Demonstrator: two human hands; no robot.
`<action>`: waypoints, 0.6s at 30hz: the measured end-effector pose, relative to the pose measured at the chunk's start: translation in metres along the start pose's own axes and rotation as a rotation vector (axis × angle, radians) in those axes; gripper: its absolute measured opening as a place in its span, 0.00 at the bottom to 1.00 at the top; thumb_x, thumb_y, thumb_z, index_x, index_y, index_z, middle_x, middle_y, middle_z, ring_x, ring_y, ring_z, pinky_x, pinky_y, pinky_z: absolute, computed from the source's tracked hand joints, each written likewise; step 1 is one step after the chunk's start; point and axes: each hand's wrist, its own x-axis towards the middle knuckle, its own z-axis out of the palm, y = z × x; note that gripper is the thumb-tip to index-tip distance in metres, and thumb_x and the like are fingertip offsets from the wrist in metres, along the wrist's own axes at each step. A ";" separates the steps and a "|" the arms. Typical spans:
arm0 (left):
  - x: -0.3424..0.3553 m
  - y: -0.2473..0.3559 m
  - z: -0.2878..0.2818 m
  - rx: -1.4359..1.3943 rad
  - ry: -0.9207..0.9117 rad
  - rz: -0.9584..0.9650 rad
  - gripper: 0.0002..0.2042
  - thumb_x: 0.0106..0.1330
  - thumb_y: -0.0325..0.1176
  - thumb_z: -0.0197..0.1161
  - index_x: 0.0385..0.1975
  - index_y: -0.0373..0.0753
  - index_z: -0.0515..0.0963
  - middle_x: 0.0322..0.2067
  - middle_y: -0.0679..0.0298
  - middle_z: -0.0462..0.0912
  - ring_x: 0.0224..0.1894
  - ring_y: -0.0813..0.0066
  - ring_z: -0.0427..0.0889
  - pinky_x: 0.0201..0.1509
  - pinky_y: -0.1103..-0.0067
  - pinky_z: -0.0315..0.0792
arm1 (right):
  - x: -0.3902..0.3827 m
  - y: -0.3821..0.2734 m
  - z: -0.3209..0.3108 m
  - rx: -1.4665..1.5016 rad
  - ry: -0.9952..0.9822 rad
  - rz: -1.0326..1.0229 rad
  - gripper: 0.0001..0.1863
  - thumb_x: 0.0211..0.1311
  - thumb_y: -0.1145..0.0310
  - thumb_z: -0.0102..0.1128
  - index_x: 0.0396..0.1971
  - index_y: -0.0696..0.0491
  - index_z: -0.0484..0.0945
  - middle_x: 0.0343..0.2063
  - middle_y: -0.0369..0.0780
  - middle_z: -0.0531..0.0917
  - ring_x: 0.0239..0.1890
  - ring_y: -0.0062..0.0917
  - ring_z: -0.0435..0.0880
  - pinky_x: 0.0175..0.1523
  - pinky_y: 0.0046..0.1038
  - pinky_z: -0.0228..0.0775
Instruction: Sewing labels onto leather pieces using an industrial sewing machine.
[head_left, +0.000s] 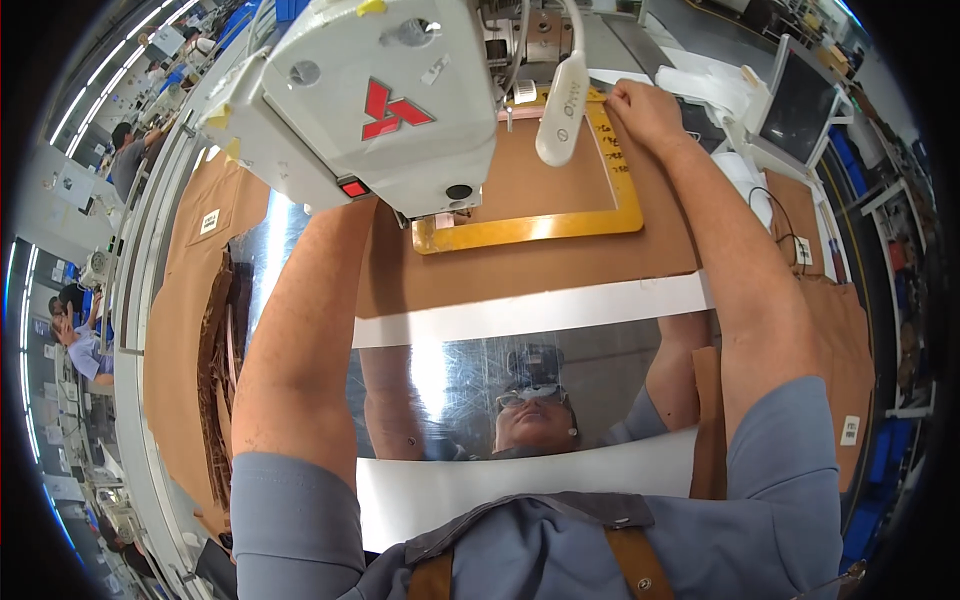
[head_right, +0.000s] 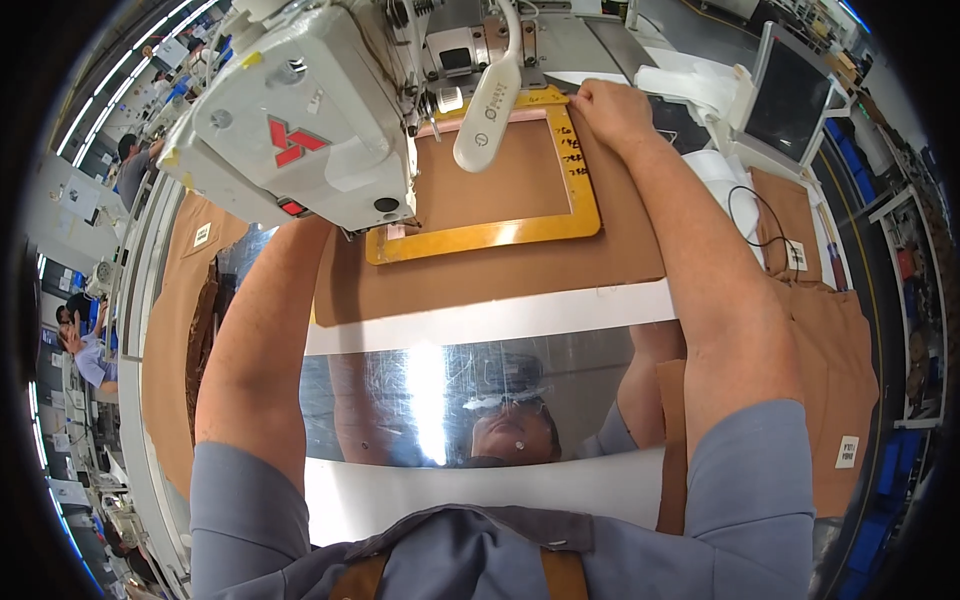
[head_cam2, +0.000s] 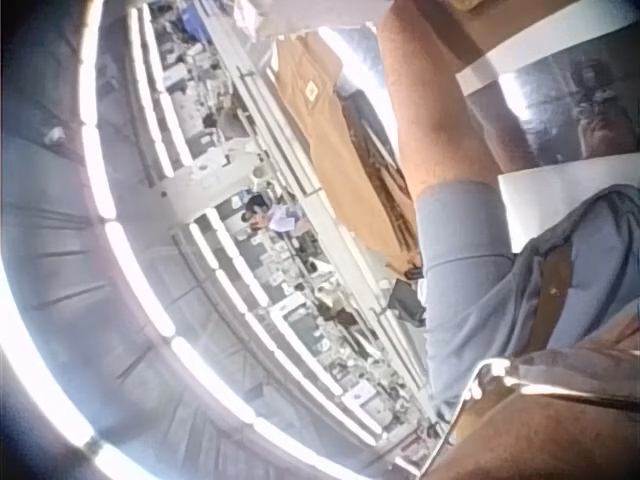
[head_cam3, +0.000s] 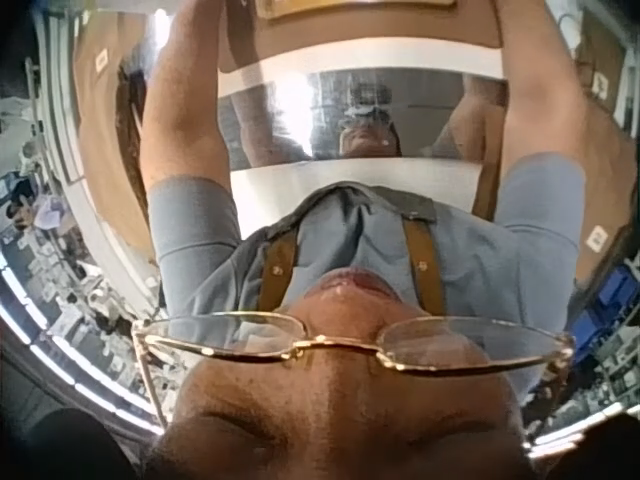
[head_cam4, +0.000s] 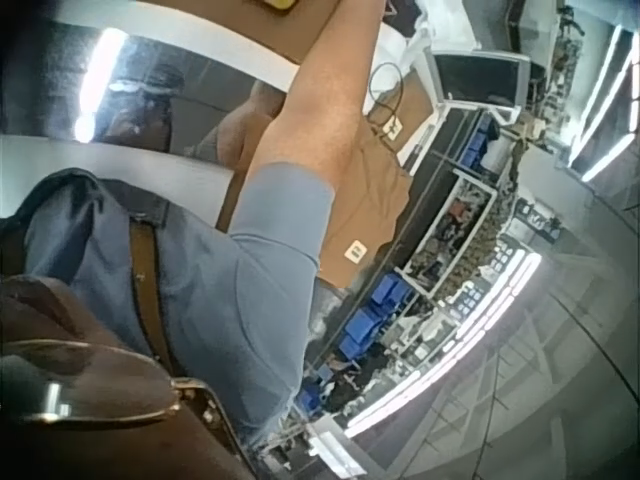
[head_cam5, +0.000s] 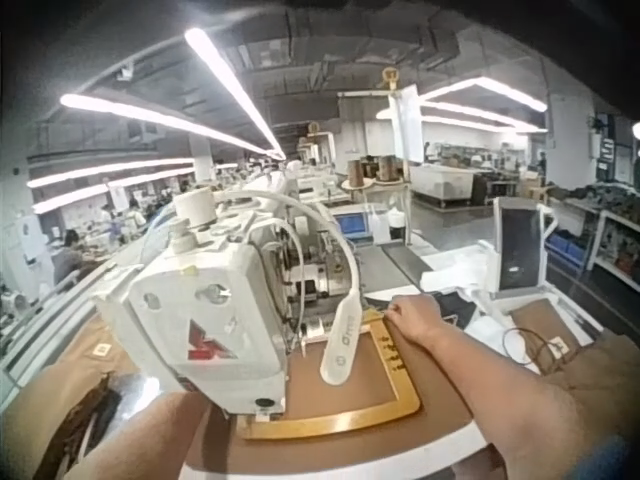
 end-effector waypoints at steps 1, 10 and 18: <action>0.001 -0.001 0.003 -0.013 -0.001 -0.001 0.10 0.64 0.39 0.65 0.38 0.41 0.84 0.35 0.56 0.87 0.42 0.55 0.85 0.49 0.63 0.76 | 0.005 0.002 0.004 -0.022 0.020 0.021 0.18 0.64 0.47 0.60 0.36 0.46 0.86 0.34 0.42 0.88 0.39 0.40 0.87 0.45 0.41 0.76; -0.030 -0.006 -0.046 -0.244 0.028 0.126 0.10 0.64 0.38 0.65 0.39 0.40 0.83 0.37 0.56 0.86 0.45 0.54 0.84 0.52 0.62 0.74 | -0.003 0.021 -0.016 -0.042 0.284 -0.305 0.18 0.64 0.56 0.62 0.49 0.49 0.81 0.52 0.40 0.83 0.58 0.38 0.78 0.63 0.40 0.67; -0.165 -0.004 -0.149 -0.138 -0.181 0.285 0.27 0.65 0.45 0.68 0.60 0.38 0.74 0.63 0.53 0.74 0.69 0.57 0.69 0.73 0.55 0.55 | -0.153 0.007 -0.076 0.140 -0.203 -0.127 0.28 0.71 0.61 0.56 0.66 0.58 0.66 0.67 0.50 0.68 0.71 0.44 0.64 0.75 0.38 0.54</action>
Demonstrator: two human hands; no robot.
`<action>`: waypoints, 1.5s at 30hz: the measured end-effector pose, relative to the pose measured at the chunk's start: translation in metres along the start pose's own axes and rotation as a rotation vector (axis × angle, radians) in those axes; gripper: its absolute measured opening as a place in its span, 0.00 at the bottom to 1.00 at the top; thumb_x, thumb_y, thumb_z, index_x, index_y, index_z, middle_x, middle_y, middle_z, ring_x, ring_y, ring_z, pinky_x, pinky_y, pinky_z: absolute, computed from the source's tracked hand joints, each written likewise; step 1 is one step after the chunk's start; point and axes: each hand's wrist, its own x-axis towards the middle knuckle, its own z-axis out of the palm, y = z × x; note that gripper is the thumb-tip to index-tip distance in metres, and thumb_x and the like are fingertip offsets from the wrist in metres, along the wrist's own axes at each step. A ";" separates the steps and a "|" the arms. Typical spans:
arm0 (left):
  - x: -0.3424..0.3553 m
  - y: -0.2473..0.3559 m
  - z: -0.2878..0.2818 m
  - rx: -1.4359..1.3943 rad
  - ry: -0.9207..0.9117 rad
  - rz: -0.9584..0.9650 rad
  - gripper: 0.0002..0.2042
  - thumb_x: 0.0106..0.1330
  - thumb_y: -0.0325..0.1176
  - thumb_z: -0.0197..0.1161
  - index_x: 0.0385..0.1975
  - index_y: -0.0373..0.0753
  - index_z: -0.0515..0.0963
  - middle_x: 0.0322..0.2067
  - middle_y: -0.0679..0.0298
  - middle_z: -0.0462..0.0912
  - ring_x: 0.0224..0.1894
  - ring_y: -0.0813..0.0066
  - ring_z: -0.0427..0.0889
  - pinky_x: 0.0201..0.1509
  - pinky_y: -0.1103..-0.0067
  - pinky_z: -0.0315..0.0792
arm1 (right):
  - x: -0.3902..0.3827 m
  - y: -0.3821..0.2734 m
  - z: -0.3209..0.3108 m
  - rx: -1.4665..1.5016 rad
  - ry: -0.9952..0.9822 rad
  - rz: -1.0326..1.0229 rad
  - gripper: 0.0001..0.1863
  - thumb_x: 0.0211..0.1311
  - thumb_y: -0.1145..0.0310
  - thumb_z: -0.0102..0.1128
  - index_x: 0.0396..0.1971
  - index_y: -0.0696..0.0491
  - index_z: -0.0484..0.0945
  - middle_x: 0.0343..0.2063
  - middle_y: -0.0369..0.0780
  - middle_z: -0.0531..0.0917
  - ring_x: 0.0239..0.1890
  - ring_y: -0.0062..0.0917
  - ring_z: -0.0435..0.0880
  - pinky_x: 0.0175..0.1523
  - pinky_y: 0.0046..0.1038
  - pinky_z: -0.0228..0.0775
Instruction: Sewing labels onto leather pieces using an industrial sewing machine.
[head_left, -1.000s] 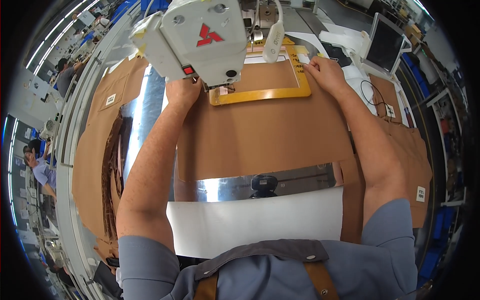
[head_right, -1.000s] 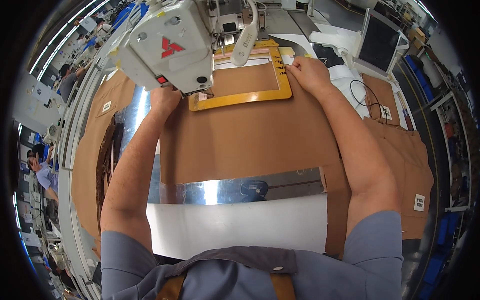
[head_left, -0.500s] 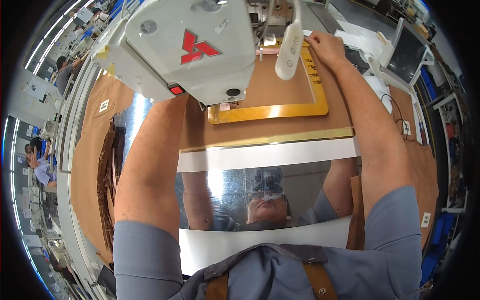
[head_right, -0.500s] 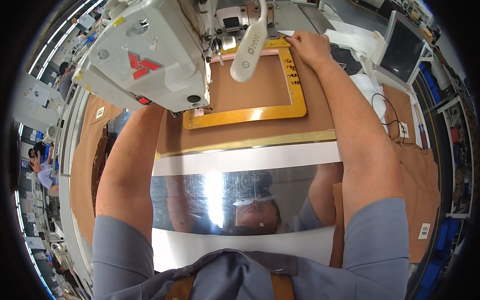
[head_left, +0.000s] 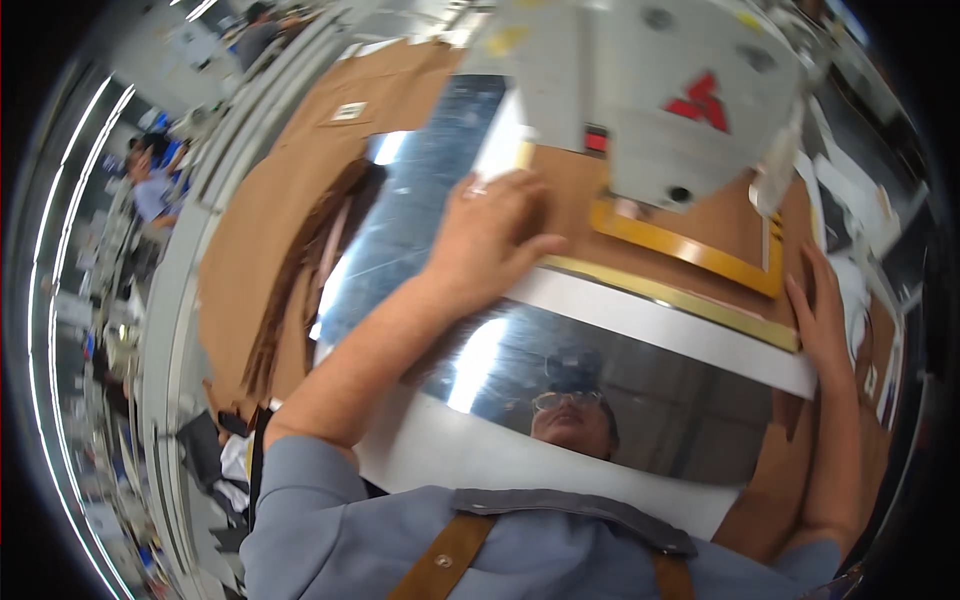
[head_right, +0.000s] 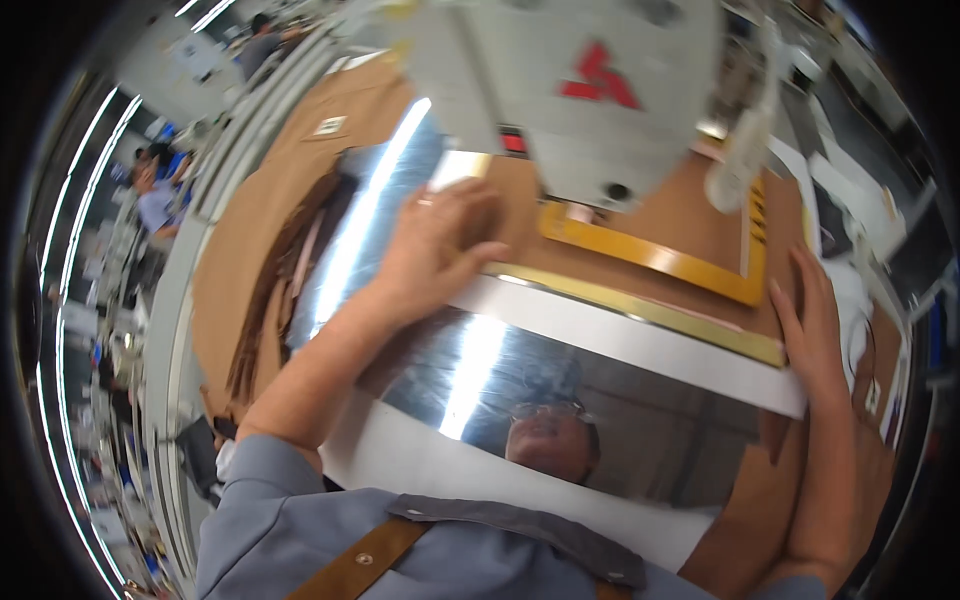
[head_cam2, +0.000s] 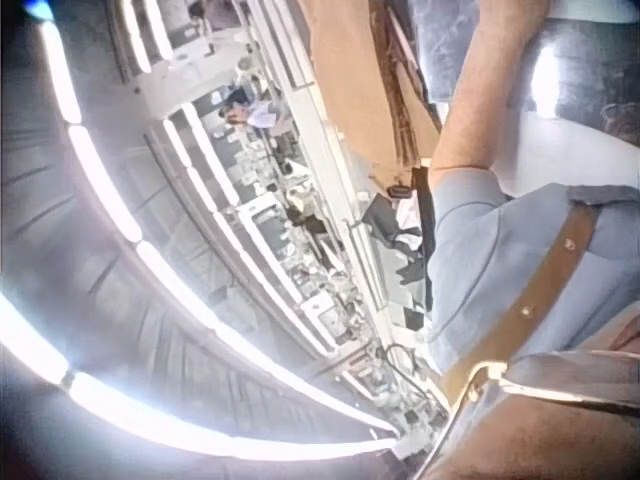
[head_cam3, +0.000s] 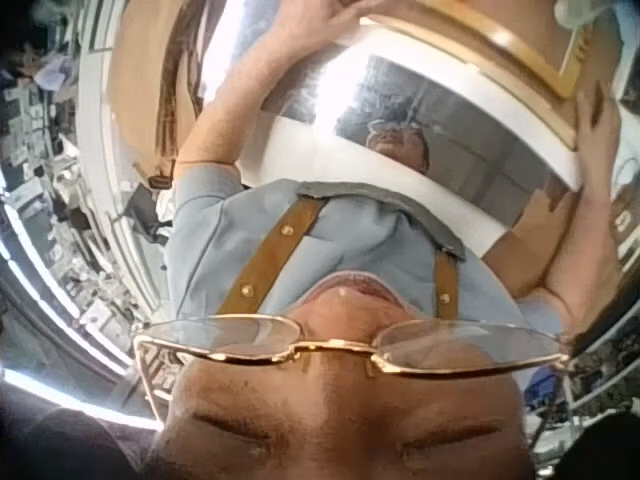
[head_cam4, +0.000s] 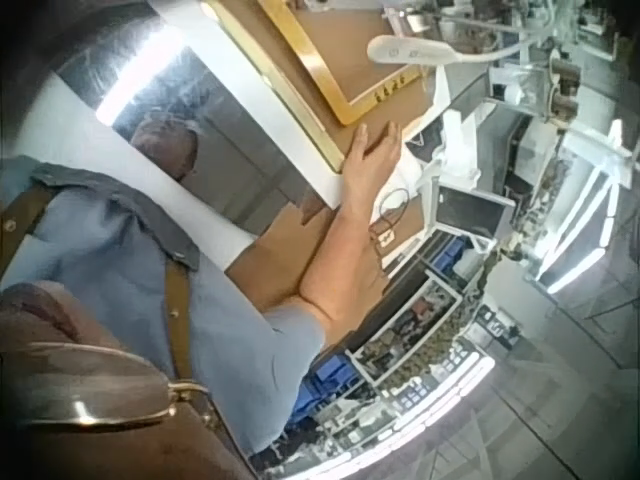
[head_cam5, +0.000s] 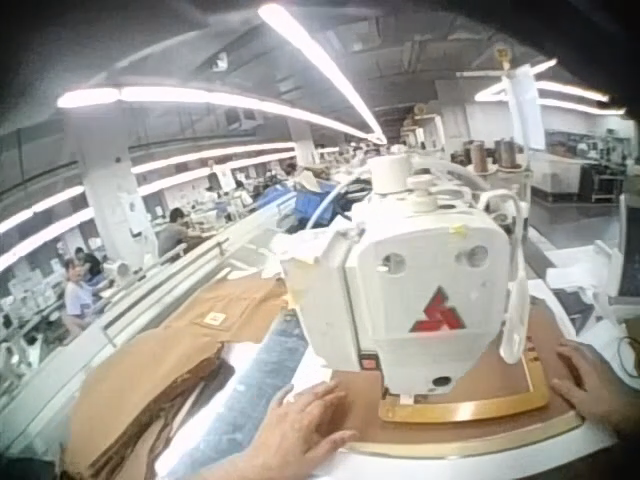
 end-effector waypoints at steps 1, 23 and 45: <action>-0.003 0.005 0.002 0.003 -0.076 -0.028 0.30 0.67 0.50 0.64 0.64 0.39 0.71 0.65 0.53 0.72 0.71 0.58 0.67 0.76 0.52 0.48 | -0.007 -0.003 0.003 -0.020 -0.036 -0.015 0.29 0.73 0.61 0.53 0.69 0.58 0.64 0.69 0.51 0.66 0.72 0.44 0.62 0.76 0.39 0.51; -0.006 0.002 0.024 -0.045 -0.156 0.021 0.48 0.69 0.71 0.39 0.72 0.29 0.57 0.74 0.46 0.55 0.79 0.57 0.47 0.78 0.49 0.33 | -0.006 0.013 0.021 0.017 -0.002 0.039 0.28 0.81 0.57 0.37 0.74 0.52 0.58 0.74 0.45 0.59 0.78 0.37 0.52 0.79 0.36 0.41; -0.006 0.000 0.026 -0.073 -0.168 0.000 0.46 0.67 0.69 0.43 0.72 0.31 0.59 0.74 0.49 0.57 0.78 0.59 0.49 0.78 0.49 0.36 | 0.002 0.020 0.026 -0.268 -0.105 0.061 0.30 0.80 0.55 0.36 0.76 0.51 0.52 0.76 0.44 0.55 0.79 0.37 0.46 0.79 0.40 0.35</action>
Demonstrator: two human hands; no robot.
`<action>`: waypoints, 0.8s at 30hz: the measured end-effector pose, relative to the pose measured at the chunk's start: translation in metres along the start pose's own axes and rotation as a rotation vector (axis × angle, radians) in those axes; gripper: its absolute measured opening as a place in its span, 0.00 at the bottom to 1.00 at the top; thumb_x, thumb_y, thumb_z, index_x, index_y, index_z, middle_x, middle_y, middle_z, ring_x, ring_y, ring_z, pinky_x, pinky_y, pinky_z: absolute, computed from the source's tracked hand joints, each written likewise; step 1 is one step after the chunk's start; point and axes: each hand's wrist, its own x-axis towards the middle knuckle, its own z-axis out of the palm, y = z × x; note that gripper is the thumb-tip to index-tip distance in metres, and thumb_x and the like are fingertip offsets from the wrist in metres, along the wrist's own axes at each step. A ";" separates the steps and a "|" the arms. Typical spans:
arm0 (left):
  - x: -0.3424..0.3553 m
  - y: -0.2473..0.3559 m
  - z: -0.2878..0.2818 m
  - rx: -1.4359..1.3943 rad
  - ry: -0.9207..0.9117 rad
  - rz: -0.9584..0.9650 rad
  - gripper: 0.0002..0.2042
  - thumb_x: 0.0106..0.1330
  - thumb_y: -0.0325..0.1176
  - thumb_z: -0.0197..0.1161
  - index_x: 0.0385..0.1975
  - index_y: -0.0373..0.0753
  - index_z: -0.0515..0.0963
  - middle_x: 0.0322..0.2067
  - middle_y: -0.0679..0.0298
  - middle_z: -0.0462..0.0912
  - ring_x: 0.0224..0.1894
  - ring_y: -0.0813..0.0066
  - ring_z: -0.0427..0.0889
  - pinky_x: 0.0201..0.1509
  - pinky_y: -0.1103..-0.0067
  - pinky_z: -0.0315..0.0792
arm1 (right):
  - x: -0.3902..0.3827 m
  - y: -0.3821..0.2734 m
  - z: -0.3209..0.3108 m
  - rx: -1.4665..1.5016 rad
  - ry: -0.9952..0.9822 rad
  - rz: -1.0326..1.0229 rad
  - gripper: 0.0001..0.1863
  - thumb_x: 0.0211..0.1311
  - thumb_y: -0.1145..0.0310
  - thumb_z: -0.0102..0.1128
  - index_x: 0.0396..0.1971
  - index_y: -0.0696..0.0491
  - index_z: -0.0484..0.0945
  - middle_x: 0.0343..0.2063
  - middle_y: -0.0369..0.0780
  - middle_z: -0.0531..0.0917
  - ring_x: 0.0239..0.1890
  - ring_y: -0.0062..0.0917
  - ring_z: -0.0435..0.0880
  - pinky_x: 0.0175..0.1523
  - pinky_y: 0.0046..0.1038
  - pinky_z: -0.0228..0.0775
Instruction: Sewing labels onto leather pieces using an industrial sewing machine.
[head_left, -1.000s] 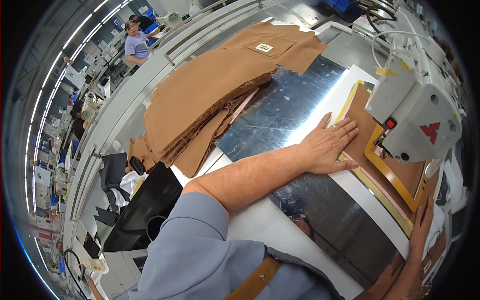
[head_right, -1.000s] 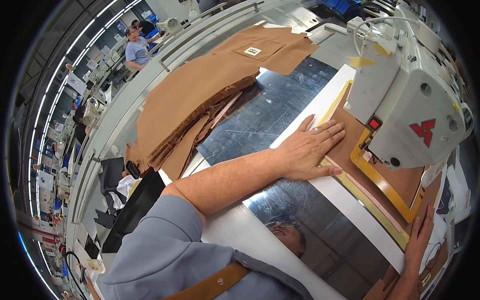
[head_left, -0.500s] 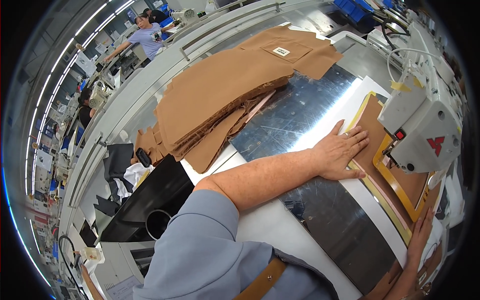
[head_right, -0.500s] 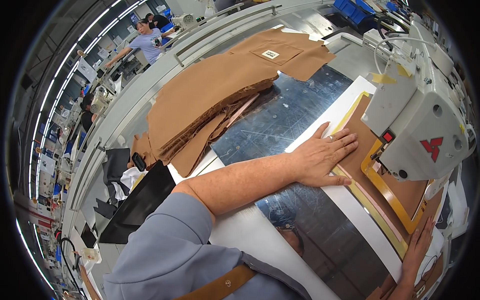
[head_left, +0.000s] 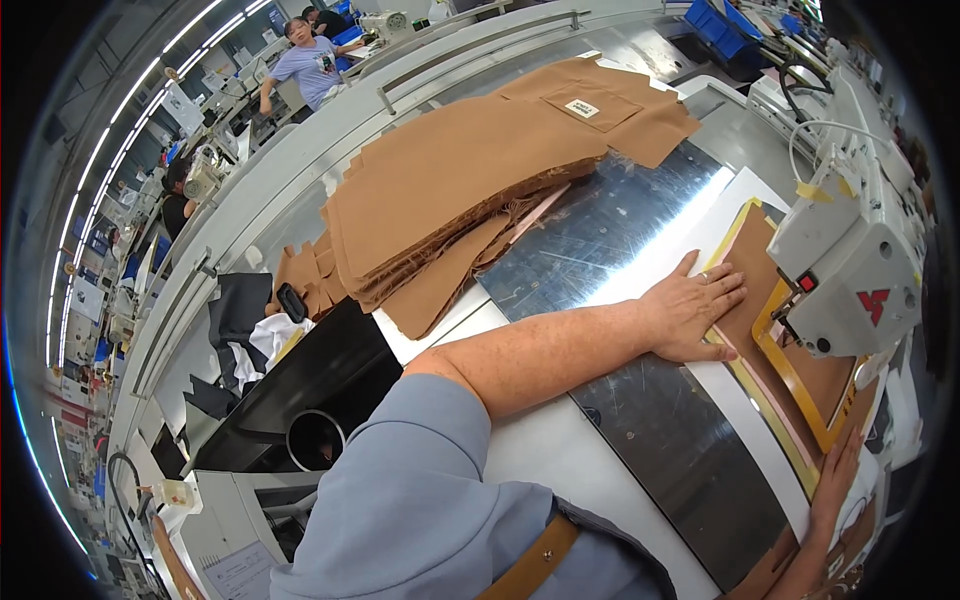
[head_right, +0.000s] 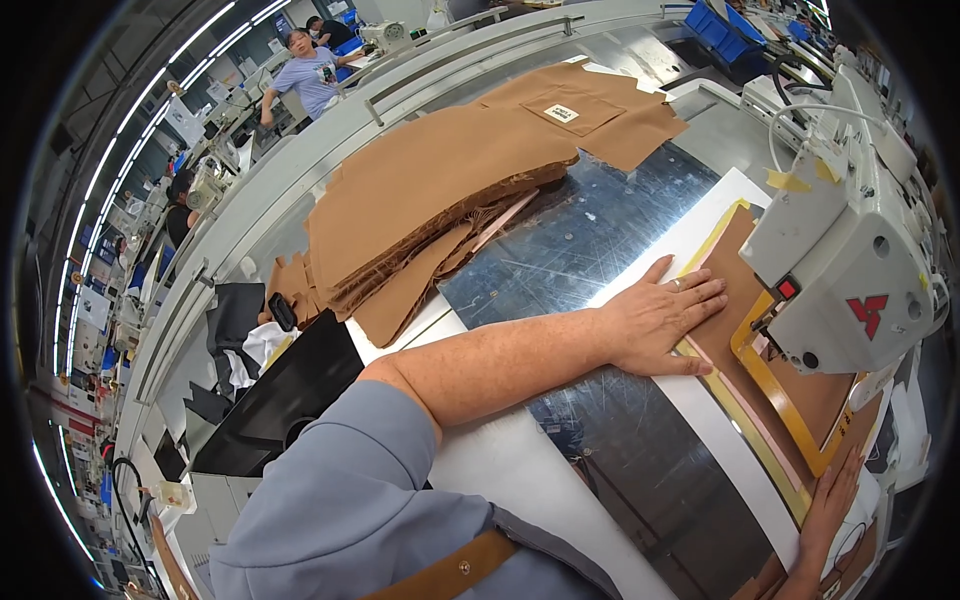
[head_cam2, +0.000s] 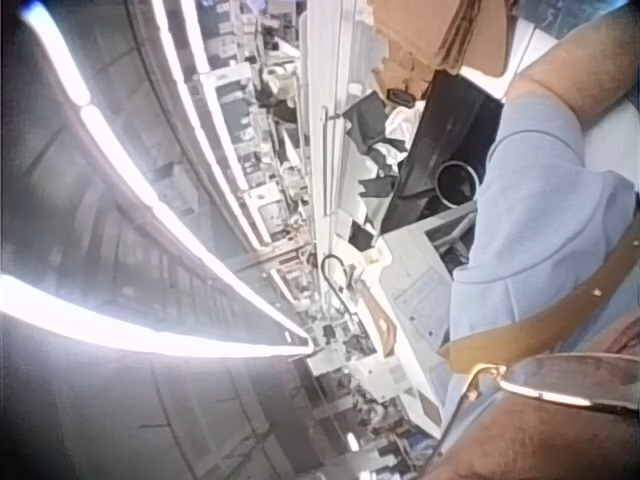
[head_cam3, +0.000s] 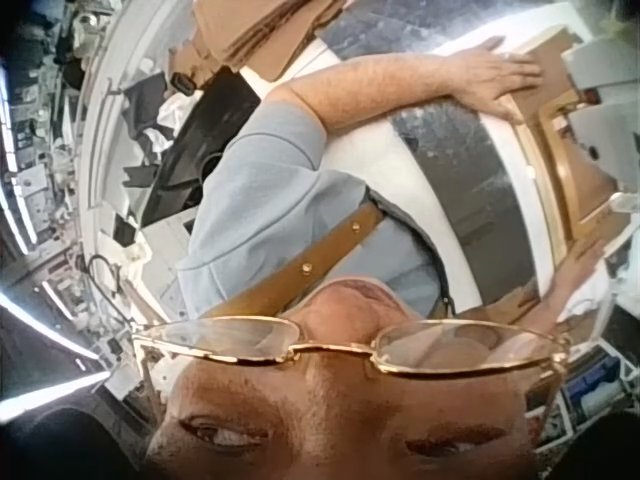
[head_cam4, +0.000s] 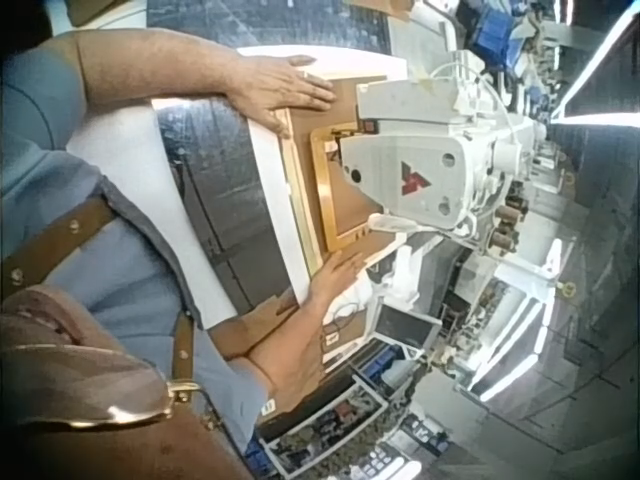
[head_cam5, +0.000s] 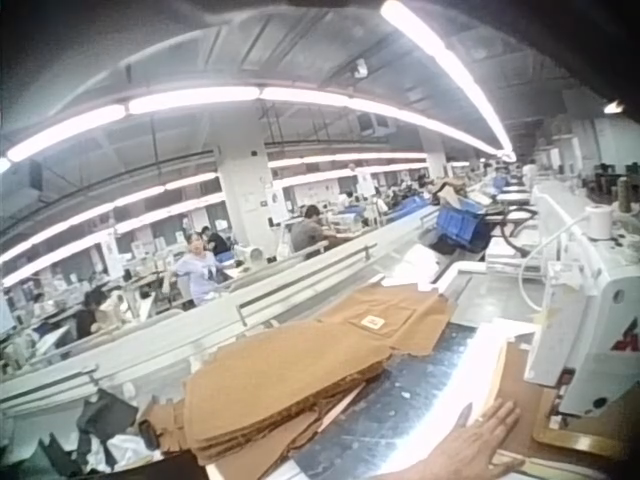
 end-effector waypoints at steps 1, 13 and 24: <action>0.000 0.000 0.000 0.008 0.006 0.003 0.46 0.68 0.69 0.43 0.72 0.31 0.59 0.74 0.49 0.57 0.78 0.59 0.49 0.78 0.49 0.37 | 0.000 0.000 0.000 -0.008 0.005 -0.008 0.30 0.80 0.55 0.36 0.76 0.51 0.52 0.76 0.44 0.55 0.79 0.37 0.46 0.79 0.40 0.35; 0.001 0.000 0.000 0.029 0.001 0.001 0.45 0.68 0.68 0.43 0.72 0.32 0.58 0.74 0.50 0.56 0.79 0.59 0.48 0.78 0.50 0.37 | -0.003 -0.006 -0.005 0.009 -0.002 -0.001 0.30 0.80 0.55 0.36 0.75 0.54 0.53 0.75 0.45 0.56 0.79 0.37 0.47 0.79 0.39 0.36; 0.001 0.000 0.000 0.030 -0.018 -0.014 0.45 0.68 0.68 0.43 0.73 0.32 0.57 0.74 0.50 0.56 0.79 0.60 0.48 0.79 0.51 0.36 | -0.002 0.003 -0.001 0.009 -0.003 -0.019 0.31 0.80 0.54 0.35 0.76 0.53 0.53 0.76 0.44 0.56 0.79 0.35 0.46 0.79 0.39 0.34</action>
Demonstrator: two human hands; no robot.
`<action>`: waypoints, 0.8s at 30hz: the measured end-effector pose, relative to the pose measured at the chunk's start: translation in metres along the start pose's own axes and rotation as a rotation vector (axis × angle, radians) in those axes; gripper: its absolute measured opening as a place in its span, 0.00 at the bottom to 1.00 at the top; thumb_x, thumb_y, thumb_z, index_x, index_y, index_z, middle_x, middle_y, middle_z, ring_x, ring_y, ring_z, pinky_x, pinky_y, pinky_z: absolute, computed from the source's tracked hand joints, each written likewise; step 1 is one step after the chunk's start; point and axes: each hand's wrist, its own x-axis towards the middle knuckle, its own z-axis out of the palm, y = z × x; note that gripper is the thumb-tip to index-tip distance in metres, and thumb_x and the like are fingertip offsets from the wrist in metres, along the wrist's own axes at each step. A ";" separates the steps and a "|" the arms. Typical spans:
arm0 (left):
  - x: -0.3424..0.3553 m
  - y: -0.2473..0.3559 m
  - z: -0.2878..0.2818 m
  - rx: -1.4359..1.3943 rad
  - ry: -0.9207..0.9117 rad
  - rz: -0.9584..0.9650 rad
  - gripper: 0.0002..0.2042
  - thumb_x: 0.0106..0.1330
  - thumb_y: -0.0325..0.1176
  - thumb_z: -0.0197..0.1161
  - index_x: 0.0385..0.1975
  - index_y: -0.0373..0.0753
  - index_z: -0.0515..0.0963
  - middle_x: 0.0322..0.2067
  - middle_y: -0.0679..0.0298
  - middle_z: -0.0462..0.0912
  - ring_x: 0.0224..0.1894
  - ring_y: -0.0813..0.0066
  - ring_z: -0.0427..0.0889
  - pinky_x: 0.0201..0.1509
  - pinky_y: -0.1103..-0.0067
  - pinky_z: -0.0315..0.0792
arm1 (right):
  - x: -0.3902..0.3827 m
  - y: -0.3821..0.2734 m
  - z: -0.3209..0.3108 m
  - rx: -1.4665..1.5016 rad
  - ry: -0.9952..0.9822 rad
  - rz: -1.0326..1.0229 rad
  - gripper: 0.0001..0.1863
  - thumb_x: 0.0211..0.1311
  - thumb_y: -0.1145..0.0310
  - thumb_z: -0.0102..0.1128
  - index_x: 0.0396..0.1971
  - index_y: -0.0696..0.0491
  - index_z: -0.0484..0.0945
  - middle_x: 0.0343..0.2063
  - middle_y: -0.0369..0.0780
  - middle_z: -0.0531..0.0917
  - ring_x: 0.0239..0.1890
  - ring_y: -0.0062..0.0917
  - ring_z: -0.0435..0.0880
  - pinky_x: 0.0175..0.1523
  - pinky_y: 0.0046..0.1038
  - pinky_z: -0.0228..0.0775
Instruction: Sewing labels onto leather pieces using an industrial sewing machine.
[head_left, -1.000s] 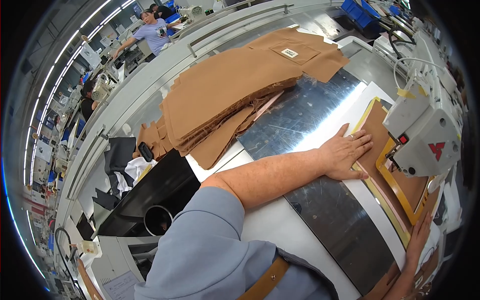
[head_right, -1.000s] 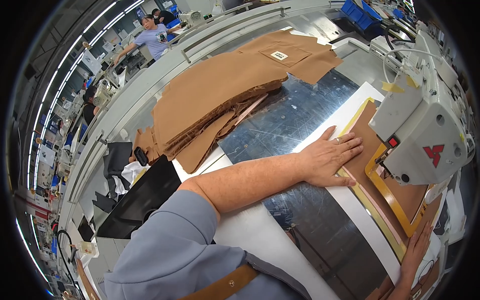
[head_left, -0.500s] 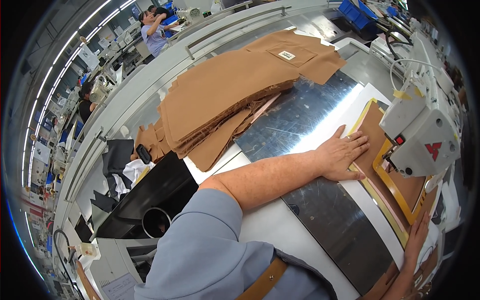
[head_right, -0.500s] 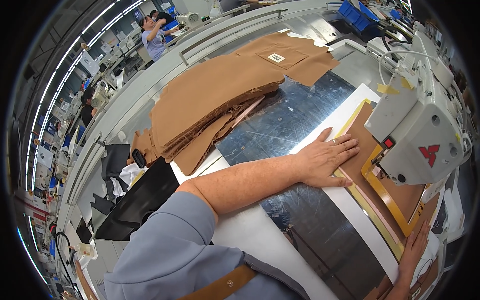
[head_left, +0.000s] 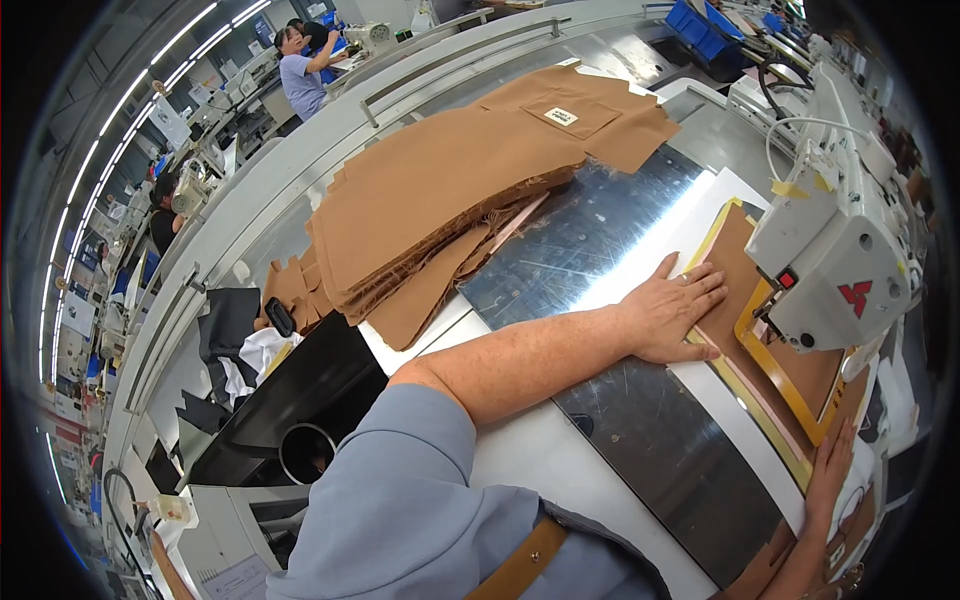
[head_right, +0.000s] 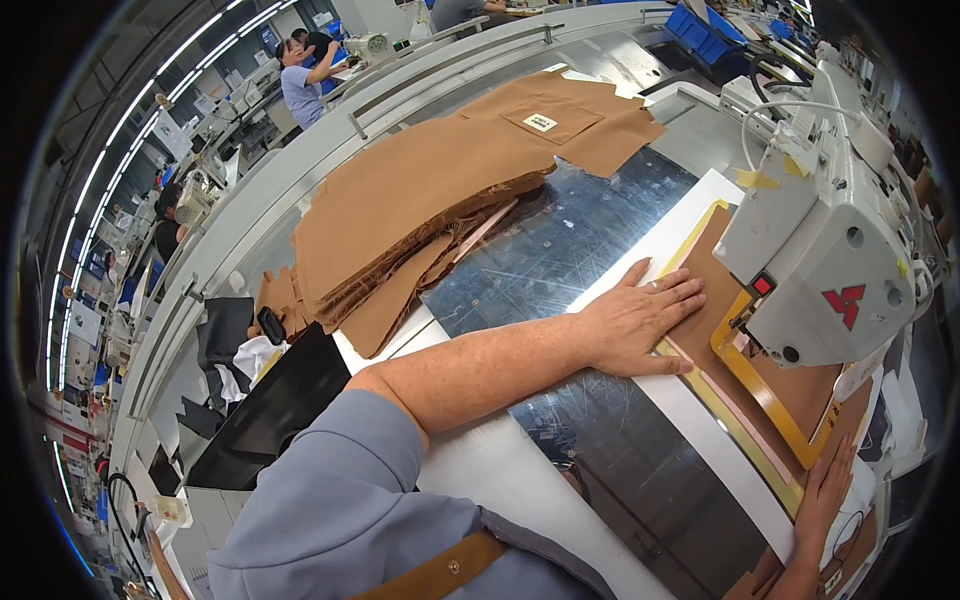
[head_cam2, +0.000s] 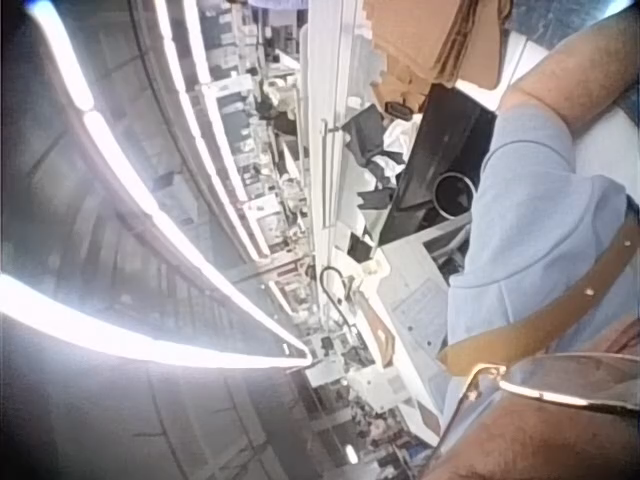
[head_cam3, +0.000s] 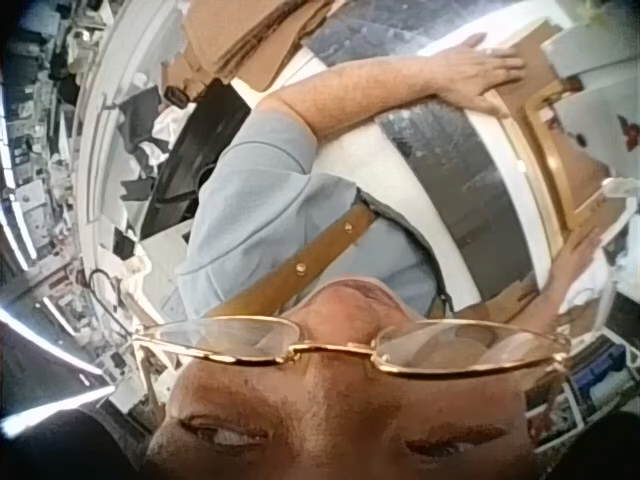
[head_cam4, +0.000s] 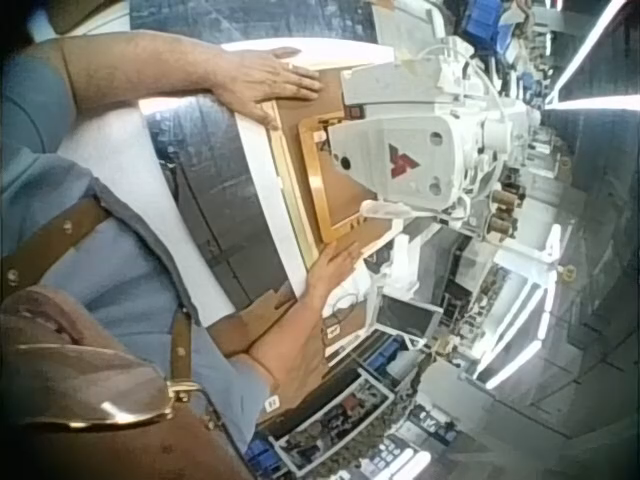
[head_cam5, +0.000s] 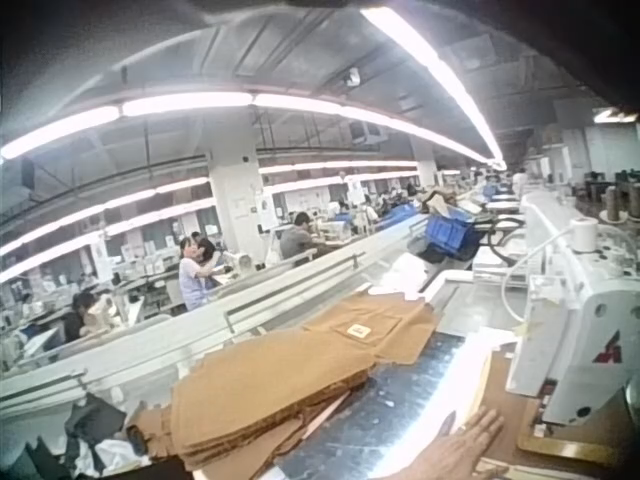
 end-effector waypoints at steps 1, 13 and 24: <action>0.000 0.000 0.000 0.006 0.001 0.001 0.45 0.68 0.68 0.44 0.73 0.32 0.57 0.74 0.50 0.56 0.79 0.60 0.47 0.79 0.51 0.36 | 0.000 0.000 0.000 0.027 0.013 -0.021 0.31 0.80 0.53 0.35 0.76 0.53 0.53 0.76 0.44 0.55 0.79 0.35 0.46 0.79 0.38 0.34; 0.003 0.007 -0.007 -0.007 0.113 -0.181 0.41 0.71 0.59 0.50 0.74 0.34 0.52 0.75 0.47 0.53 0.79 0.56 0.48 0.78 0.51 0.34 | -0.005 -0.022 -0.014 0.143 0.095 -0.011 0.33 0.74 0.61 0.50 0.73 0.59 0.56 0.73 0.51 0.59 0.77 0.43 0.52 0.79 0.41 0.40; 0.012 0.010 -0.007 0.186 -0.049 -0.187 0.36 0.75 0.58 0.43 0.75 0.39 0.55 0.76 0.59 0.55 0.79 0.61 0.47 0.79 0.54 0.35 | -0.012 -0.022 -0.015 0.212 0.173 0.052 0.39 0.75 0.46 0.45 0.70 0.66 0.58 0.71 0.55 0.61 0.77 0.44 0.51 0.79 0.43 0.41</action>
